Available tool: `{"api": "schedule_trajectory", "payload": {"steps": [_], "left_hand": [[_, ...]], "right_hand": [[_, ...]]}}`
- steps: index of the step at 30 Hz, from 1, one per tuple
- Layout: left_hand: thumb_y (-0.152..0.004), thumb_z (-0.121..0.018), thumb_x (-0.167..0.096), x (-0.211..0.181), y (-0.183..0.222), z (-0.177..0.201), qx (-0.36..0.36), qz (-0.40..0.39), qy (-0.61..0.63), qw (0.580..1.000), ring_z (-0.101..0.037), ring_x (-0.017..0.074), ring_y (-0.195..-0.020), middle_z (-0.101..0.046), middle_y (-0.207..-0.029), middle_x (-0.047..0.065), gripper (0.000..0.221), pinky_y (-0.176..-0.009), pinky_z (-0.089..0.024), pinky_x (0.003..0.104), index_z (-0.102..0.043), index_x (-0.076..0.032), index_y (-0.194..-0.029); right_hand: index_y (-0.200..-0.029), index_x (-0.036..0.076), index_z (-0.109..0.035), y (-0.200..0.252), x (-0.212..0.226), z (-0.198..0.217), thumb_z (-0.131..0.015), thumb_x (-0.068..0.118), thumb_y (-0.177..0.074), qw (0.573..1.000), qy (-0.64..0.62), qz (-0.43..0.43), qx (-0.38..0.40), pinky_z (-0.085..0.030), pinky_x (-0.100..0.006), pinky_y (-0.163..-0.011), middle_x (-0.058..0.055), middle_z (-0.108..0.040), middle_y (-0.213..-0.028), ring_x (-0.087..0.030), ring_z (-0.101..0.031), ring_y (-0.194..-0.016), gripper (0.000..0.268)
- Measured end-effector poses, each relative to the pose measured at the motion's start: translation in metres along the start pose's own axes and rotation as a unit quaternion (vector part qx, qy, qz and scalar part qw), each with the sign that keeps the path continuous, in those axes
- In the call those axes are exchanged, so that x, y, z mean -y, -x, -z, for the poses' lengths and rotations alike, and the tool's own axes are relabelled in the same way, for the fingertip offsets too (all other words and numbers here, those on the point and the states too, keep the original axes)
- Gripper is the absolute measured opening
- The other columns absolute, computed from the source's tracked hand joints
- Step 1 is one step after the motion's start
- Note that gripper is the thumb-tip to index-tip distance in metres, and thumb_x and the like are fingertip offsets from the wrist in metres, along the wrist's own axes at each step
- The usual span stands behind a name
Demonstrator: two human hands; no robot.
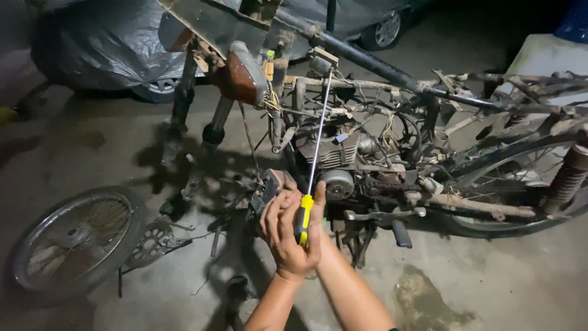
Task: Repair or disassemble a motorcycle frame using a screwdriver and scissors to manage wires and components
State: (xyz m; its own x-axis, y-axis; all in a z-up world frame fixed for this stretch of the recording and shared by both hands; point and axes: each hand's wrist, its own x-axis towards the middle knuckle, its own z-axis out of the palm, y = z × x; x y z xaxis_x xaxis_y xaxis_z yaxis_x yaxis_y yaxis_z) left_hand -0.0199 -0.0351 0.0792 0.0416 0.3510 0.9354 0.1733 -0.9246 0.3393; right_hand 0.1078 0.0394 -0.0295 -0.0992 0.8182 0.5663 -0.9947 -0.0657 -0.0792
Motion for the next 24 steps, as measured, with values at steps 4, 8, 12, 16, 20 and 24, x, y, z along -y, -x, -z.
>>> {"api": "schedule_trajectory", "payload": {"steps": [4,8,12,16,20,24], "left_hand": [[-0.089,-0.061,-0.048,0.035,0.017,-0.013,-0.038,-0.095,-0.016,0.995,-0.058,0.0399,-0.124,-0.063,-0.131,0.016,0.047,-0.11,-0.034,0.054,-0.069,-0.012,-0.118],[-0.079,-0.076,-0.02,0.05,0.031,-0.025,-0.067,0.078,0.101,0.99,-0.057,0.0444,-0.13,-0.058,-0.138,0.026,0.055,-0.109,-0.043,0.051,-0.061,0.0,-0.128],[-0.09,-0.075,-0.042,-0.001,-0.01,-0.018,-0.249,0.664,0.405,0.577,-0.062,0.017,-0.061,-0.066,-0.068,0.009,0.037,-0.06,-0.053,0.027,-0.072,-0.006,-0.095],[-0.085,-0.075,-0.061,0.047,0.023,-0.026,-0.255,0.711,0.423,0.501,-0.064,0.0167,-0.072,-0.066,-0.09,0.008,0.058,-0.067,-0.055,0.032,-0.063,-0.013,-0.116],[-0.106,-0.044,-0.046,0.058,0.031,-0.01,-0.161,0.275,0.259,0.912,-0.059,0.0268,-0.129,-0.065,-0.133,0.015,0.046,-0.117,-0.034,0.047,-0.058,-0.009,-0.128],[-0.088,-0.058,-0.073,0.052,0.021,-0.002,0.011,-0.169,0.024,0.985,-0.063,0.0319,-0.125,-0.071,-0.131,0.001,0.056,-0.115,-0.011,0.079,-0.075,-0.027,-0.116]], "right_hand": [[-0.093,0.013,-0.055,-0.007,-0.001,-0.018,-0.06,0.066,-0.09,0.999,0.02,-0.005,-0.025,-0.045,-0.03,-0.077,-0.004,-0.055,-0.08,-0.016,-0.055,-0.076,0.053],[-0.065,0.022,-0.04,-0.023,-0.006,-0.053,-0.043,0.049,-0.106,0.996,0.058,-0.001,-0.074,-0.033,-0.019,-0.042,0.007,-0.038,-0.047,-0.004,-0.037,-0.036,0.05],[-0.062,0.02,-0.04,-0.034,-0.03,-0.089,-0.055,0.041,-0.106,0.776,0.416,0.096,-0.464,-0.027,-0.025,-0.035,0.01,-0.025,-0.047,-0.007,-0.026,-0.035,0.051],[-0.066,0.019,-0.042,-0.043,-0.035,-0.106,-0.058,0.042,-0.104,0.757,0.425,0.106,-0.485,-0.034,-0.027,-0.039,0.008,-0.031,-0.052,-0.009,-0.031,-0.037,0.047],[-0.063,0.019,-0.036,-0.028,-0.043,-0.091,-0.06,0.041,-0.102,0.953,0.172,0.054,-0.242,-0.029,-0.018,-0.04,0.011,-0.03,-0.051,0.0,-0.029,-0.037,0.05],[-0.066,0.017,-0.04,-0.016,-0.041,-0.069,-0.054,0.045,-0.103,0.971,0.131,0.084,-0.182,-0.028,-0.016,-0.04,0.011,-0.032,-0.053,0.003,-0.029,-0.038,0.048]]}}
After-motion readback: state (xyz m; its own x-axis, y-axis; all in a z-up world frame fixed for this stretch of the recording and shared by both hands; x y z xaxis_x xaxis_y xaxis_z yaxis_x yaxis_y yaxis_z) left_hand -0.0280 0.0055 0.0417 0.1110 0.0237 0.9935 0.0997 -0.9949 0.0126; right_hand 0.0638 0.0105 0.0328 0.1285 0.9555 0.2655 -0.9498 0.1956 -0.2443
